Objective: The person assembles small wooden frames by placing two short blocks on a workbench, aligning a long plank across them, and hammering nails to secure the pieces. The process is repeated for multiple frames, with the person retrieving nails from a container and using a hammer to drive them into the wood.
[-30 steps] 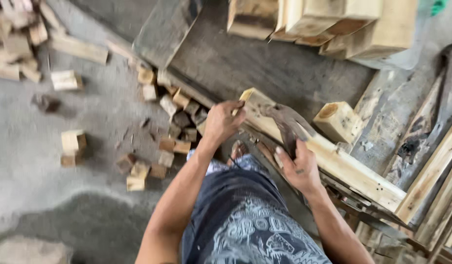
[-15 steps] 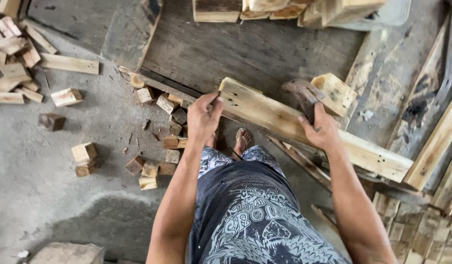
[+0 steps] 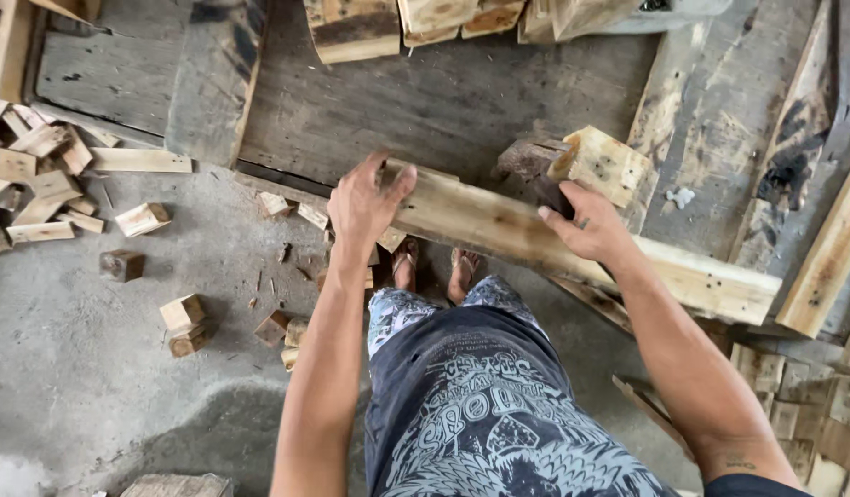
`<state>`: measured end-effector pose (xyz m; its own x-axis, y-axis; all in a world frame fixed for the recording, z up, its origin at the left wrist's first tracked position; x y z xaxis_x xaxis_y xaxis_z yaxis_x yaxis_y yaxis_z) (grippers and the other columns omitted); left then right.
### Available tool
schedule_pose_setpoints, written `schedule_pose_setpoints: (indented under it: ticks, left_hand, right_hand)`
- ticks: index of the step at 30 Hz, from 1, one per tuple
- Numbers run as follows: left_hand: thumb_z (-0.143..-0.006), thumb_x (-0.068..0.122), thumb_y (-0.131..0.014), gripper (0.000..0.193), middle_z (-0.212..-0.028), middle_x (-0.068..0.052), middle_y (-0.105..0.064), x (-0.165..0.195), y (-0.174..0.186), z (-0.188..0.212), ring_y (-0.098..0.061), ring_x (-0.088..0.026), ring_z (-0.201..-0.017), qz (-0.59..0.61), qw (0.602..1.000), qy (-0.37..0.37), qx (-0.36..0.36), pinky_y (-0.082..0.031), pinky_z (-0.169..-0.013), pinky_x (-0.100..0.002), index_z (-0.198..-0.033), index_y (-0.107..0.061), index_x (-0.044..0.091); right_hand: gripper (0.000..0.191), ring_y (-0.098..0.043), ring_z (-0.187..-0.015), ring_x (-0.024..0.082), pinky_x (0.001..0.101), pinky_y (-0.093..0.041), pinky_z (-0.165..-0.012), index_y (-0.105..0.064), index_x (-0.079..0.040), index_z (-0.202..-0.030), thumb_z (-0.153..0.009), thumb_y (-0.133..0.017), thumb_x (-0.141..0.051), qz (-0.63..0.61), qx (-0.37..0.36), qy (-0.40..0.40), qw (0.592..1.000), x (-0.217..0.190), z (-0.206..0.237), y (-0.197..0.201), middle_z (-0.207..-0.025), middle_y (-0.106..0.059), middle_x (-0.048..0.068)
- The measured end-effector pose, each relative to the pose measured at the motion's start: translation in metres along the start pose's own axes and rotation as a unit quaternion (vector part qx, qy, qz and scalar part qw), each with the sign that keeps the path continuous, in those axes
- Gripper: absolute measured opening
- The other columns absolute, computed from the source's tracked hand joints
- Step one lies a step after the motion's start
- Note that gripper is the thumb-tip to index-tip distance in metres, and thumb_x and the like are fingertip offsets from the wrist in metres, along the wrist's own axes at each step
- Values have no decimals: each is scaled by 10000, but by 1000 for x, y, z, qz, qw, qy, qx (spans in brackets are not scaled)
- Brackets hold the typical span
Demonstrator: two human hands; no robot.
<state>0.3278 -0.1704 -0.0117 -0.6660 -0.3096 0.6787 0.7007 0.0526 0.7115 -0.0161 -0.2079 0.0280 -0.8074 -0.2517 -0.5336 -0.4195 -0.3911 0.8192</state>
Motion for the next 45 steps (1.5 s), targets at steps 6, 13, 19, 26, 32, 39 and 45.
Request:
schedule_pose_setpoints:
  ticks: [6,13,19,26,32,39,45]
  left_hand:
    - [-931,577,-695,575,-1173,-201,-734,3,3,2,-718,-385,-1088,88,995,-40,31,-566,-880,-439,-1295,-673,132]
    - [-889,573,-668,559,-1112,-157,-759,6,7,-3,-734,-327,-1050,77,996,39,-19,-572,-865,-422,-1291,-681,185]
    - [-907,571,-666,555,-1112,-178,-761,9,8,-2,-739,-326,-1059,88,995,35,-22,-577,-870,-422,-1303,-677,182]
    - [-893,535,-702,560,-1117,-204,-752,3,2,2,-741,-330,-1074,128,991,28,-13,-584,-884,-413,-1291,-690,141]
    - [-971,458,-753,643,-1367,-257,-600,-20,1,-7,-601,-359,-1223,230,973,-28,-8,-549,-937,-429,-1409,-574,22]
    - [-1057,139,-482,256,-1021,-150,-622,-91,14,86,-584,-172,-835,637,675,369,59,-510,-743,-273,-1225,-528,-48]
    - [-821,-156,-549,512,-1136,-189,-658,-56,-61,195,-684,-238,-1019,554,760,303,-157,-587,-889,-329,-1307,-481,-12]
  right_hand:
    - [524,-658,-737,279,421,-510,-676,-535,-143,-1448,-961,-663,-288,-44,-132,-92,986,-16,-74,20,-856,-703,161]
    - [605,-571,-743,215,360,-492,-643,-476,-282,-1560,-982,-652,-259,-48,-325,-138,934,-39,-122,19,-925,-685,147]
    - [594,-590,-728,148,339,-539,-643,-421,-276,-1572,-1005,-599,-271,-46,-257,-226,939,-51,-129,27,-945,-702,33]
    - [594,-561,-672,169,344,-482,-580,-445,-299,-1549,-983,-620,-256,-82,-281,-202,935,-43,-115,8,-805,-662,44]
    - [364,-554,-764,159,327,-456,-647,-600,-33,-1388,-1052,-682,-144,-134,-8,-2,991,-41,-73,36,-875,-587,59]
    - [549,-565,-569,123,277,-461,-474,-507,32,-1489,-956,-612,-47,-320,88,-112,937,-39,68,25,-766,-622,80]
    - [662,-590,-605,92,254,-505,-487,-406,20,-1529,-898,-608,30,-448,59,-112,885,-48,120,-18,-821,-642,46]
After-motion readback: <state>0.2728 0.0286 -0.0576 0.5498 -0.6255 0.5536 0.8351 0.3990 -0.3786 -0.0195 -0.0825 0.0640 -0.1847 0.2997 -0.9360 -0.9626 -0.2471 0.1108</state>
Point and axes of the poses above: each hand's wrist, its own z-axis away from the middle knuckle, its own y-axis out of the back of the hand, x = y × z, the point moved 2 cm from there along -z, towards the middle knuckle
